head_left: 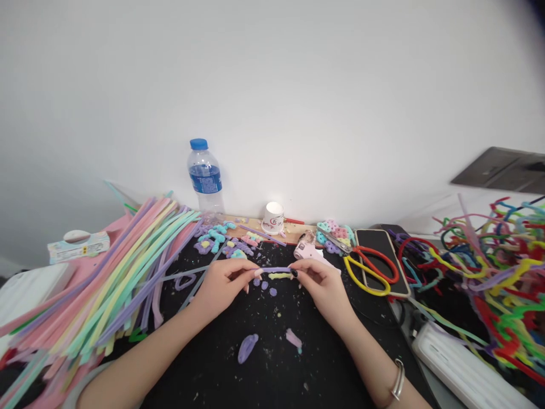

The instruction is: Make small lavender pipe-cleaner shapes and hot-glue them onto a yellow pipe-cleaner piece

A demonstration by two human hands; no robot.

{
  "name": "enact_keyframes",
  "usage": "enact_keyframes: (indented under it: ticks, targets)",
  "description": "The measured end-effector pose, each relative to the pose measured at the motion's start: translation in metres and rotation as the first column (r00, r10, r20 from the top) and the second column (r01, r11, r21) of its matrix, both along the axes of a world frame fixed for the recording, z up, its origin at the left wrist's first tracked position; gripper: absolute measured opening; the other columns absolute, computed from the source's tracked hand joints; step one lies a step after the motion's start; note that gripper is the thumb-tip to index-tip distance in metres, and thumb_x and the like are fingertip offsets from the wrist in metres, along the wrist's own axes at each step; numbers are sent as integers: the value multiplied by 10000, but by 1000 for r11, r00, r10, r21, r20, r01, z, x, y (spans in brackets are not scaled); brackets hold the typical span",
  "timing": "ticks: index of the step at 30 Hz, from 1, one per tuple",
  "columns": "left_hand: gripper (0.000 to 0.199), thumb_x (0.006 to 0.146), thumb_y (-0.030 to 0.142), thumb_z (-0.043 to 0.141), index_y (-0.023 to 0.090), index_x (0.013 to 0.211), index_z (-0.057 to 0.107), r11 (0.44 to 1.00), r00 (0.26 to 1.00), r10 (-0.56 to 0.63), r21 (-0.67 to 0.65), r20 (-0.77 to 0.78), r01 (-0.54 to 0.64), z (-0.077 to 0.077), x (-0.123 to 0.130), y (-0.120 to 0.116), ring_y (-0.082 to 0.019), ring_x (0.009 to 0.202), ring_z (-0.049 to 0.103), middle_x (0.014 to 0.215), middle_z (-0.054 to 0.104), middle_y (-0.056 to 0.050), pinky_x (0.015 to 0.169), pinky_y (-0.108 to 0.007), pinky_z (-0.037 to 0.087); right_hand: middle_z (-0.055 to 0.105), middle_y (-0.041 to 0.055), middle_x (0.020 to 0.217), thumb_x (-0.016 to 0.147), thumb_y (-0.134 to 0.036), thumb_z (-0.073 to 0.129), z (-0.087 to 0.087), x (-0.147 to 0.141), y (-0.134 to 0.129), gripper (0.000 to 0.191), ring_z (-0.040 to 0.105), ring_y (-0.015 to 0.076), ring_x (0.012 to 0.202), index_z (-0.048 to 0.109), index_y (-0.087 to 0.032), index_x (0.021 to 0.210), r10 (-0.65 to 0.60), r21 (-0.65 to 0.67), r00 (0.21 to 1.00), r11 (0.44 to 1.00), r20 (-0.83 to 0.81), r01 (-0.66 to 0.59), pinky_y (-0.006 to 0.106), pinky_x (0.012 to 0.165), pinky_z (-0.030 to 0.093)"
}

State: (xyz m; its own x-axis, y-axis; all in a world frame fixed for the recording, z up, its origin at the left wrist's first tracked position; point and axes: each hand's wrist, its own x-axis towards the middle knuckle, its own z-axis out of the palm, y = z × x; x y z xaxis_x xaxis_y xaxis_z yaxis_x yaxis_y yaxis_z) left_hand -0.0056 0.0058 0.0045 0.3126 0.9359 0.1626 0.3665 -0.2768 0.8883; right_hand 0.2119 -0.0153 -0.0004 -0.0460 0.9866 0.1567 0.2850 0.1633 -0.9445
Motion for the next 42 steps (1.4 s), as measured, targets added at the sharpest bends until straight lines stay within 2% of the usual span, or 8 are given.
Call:
enact_keyframes:
  ticks: [4,8,14,19,22,26,33,42]
  targets:
    - [210,805,328,551,180,726,678,999,999,15,-30,30,-14,2,0,0,-125,493,522,533,581,15,506,-223,397,602,0,690,758,-234,589,2,-1,1,144,524,115,596,626,-170,881,-72,-53,972,997,-224,61,227,544,400]
    - [244,820,365,529,183,753,677,996,994,78,-52,80,-74,2,-2,1,-136,499,516,483,530,27,533,-239,413,539,-43,576,740,-264,615,3,-7,-2,211,464,96,516,603,-167,927,-32,-117,962,993,-272,0,209,485,348]
    - [242,821,344,532,187,767,708,983,987,-161,-89,13,161,2,1,-4,-112,461,525,550,601,10,505,-222,414,518,-37,536,752,-326,635,3,-25,-15,203,384,68,465,583,-154,658,111,-200,962,966,-250,-163,195,428,270]
    - [240,807,351,555,180,757,717,978,985,-163,-123,53,169,2,4,-6,-110,464,527,588,624,-4,498,-219,422,488,-49,486,781,-403,602,2,-26,-18,308,311,48,389,512,-163,610,50,-224,874,958,-483,-178,192,372,196]
    - [234,802,344,563,173,748,714,967,976,-202,-138,81,212,2,6,-7,-107,459,523,603,627,-9,474,-213,417,533,-35,517,766,-418,614,-2,-27,-18,297,326,47,373,522,-164,642,62,-248,845,942,-531,-225,193,365,202]
    - [223,809,298,555,171,706,706,957,961,-277,-79,17,278,3,7,-9,-115,485,546,625,639,-19,529,-225,439,502,-37,474,781,-456,573,-9,-31,-18,336,319,51,360,545,-156,633,107,-284,865,919,-490,-274,203,373,185]
    - [121,792,224,565,201,763,680,981,978,-185,44,-95,190,0,4,-8,-120,554,554,709,644,-10,533,-218,417,461,-44,435,809,-448,525,-10,-33,-17,371,282,54,354,529,-159,576,71,-303,885,924,-461,-232,214,386,152]
    - [144,815,205,539,196,767,675,949,969,-202,218,-144,230,1,3,-8,-142,659,589,729,663,-28,643,-241,447,472,-42,440,812,-388,522,-9,-32,-11,334,305,49,353,533,-154,573,102,-346,885,895,-454,-281,200,371,162]
